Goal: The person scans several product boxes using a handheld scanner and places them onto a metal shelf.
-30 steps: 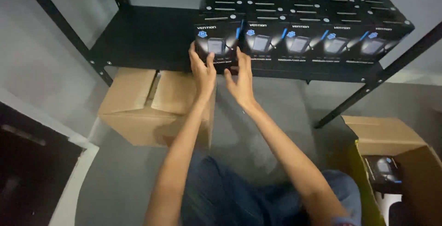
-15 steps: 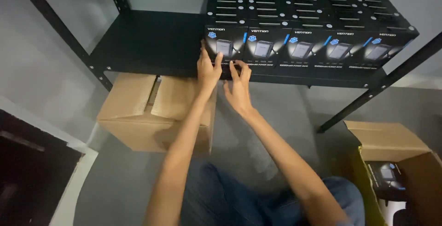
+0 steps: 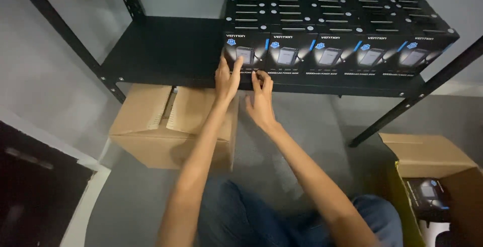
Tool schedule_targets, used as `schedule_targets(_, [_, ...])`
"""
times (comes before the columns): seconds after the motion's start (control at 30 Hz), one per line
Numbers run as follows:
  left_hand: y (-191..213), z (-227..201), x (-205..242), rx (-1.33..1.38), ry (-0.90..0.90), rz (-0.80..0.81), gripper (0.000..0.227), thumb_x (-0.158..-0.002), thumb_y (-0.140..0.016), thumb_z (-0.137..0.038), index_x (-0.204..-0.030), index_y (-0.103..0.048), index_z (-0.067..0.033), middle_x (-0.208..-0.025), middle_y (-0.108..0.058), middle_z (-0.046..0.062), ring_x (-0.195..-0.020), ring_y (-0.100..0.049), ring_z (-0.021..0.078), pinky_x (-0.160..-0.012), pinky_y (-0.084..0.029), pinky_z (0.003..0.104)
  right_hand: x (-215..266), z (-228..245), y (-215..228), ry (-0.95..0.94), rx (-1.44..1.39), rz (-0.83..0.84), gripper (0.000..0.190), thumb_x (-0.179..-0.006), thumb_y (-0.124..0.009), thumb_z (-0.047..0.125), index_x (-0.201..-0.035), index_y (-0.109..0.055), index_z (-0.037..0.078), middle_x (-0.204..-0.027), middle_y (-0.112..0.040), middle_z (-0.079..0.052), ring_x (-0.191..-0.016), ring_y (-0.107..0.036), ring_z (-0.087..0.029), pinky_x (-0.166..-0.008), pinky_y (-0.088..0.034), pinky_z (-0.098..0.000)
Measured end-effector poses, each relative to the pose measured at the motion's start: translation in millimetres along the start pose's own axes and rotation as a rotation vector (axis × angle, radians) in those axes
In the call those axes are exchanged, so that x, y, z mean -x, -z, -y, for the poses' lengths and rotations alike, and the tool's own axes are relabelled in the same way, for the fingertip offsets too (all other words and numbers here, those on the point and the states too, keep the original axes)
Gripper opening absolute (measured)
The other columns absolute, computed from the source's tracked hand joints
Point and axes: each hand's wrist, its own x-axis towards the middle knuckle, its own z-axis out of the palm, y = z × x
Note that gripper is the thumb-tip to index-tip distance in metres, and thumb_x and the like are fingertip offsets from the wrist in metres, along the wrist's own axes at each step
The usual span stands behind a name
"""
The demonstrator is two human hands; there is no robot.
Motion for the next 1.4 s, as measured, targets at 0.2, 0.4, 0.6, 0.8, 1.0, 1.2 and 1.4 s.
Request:
schedule_targets(0.2, [4, 1, 0, -0.023, 0.075, 0.071, 0.083, -0.098, -0.057, -0.053, -0.151, -0.038, 0.0078, -0.143, -0.05, 0.04, -0.136, -0.047, 0.0534, -0.117, -0.036, 0.06, 0, 7, 1, -0.032, -0.005, 0.032, 0.072, -0.077, -0.071, -0.013, -0.144, -0.046, -0.015, -0.142, -0.036, -0.027, -0.136, -0.039, -0.046, -0.118, -0.039, -0.0489])
schedule_targets(0.4, [-2, 16, -27, 0.216, 0.16, 0.005, 0.078, -0.105, -0.036, -0.062, -0.162, -0.03, -0.0103, -0.162, -0.038, 0.024, -0.15, -0.034, 0.0417, -0.126, -0.022, 0.053, 9, -15, 11, 0.084, -0.116, -0.074, 0.06, -0.082, -0.064, -0.011, -0.141, -0.054, -0.002, -0.143, -0.039, -0.023, -0.139, -0.042, -0.044, -0.118, -0.04, -0.0519])
schedule_targets(0.6, [19, -16, -54, 0.721, 0.12, 0.115, 0.088, -0.102, -0.025, -0.075, -0.164, -0.025, -0.0125, -0.171, -0.015, 0.015, -0.16, -0.005, 0.036, -0.13, 0.004, 0.051, -2, -90, 90, -0.138, -0.126, -0.687, 0.051, -0.107, -0.059, 0.009, -0.148, -0.029, 0.006, -0.144, -0.035, -0.02, -0.139, -0.036, -0.041, -0.117, -0.026, -0.0577])
schedule_targets(0.8, [-2, 60, -121, 1.079, 0.347, 0.303, 0.105, -0.081, -0.041, -0.076, -0.163, -0.017, -0.0156, -0.161, -0.041, 0.013, -0.15, -0.039, 0.0265, -0.124, -0.028, 0.043, 1, -225, 257, -0.246, 0.027, -1.001, 0.037, -0.11, -0.047, 0.0, -0.146, -0.038, 0.001, -0.146, -0.047, -0.02, -0.137, -0.047, -0.032, -0.115, -0.034, -0.04])
schedule_targets(1.0, [-9, 15, -110, 0.612, 0.571, 0.158, 0.126, -0.06, -0.033, -0.089, -0.164, -0.018, -0.0189, -0.171, -0.021, 0.016, -0.158, -0.019, 0.0362, -0.123, -0.012, 0.064, 4, -212, 307, -0.329, 0.017, -0.643, 0.071, -0.111, -0.029, 0.052, -0.158, -0.02, -0.001, -0.165, -0.028, -0.026, -0.154, -0.025, -0.041, -0.124, -0.017, -0.0522])
schedule_targets(1.2, [-17, 28, -119, 0.748, 0.553, 0.219, 0.102, -0.074, -0.038, -0.079, -0.15, -0.05, -0.0123, -0.153, -0.055, 0.016, -0.144, -0.05, 0.033, -0.121, -0.034, 0.052, -25, -257, 310, -0.587, -0.665, -0.824, 0.066, -0.094, -0.038, 0.056, -0.148, -0.048, 0.02, -0.157, -0.05, -0.002, -0.147, -0.04, -0.017, -0.119, -0.028, -0.0347])
schedule_targets(1.4, [-3, -30, -93, 0.726, 0.493, 0.168, 0.097, -0.078, -0.036, -0.076, -0.152, -0.048, -0.0134, -0.155, -0.051, 0.016, -0.146, -0.045, 0.0341, -0.122, -0.03, 0.053, -30, -259, 310, -0.612, -1.039, -0.659, 0.09, -0.071, -0.038, 0.075, -0.134, -0.063, 0.017, -0.142, -0.065, -0.008, -0.138, -0.059, -0.027, -0.12, -0.039, -0.0423])
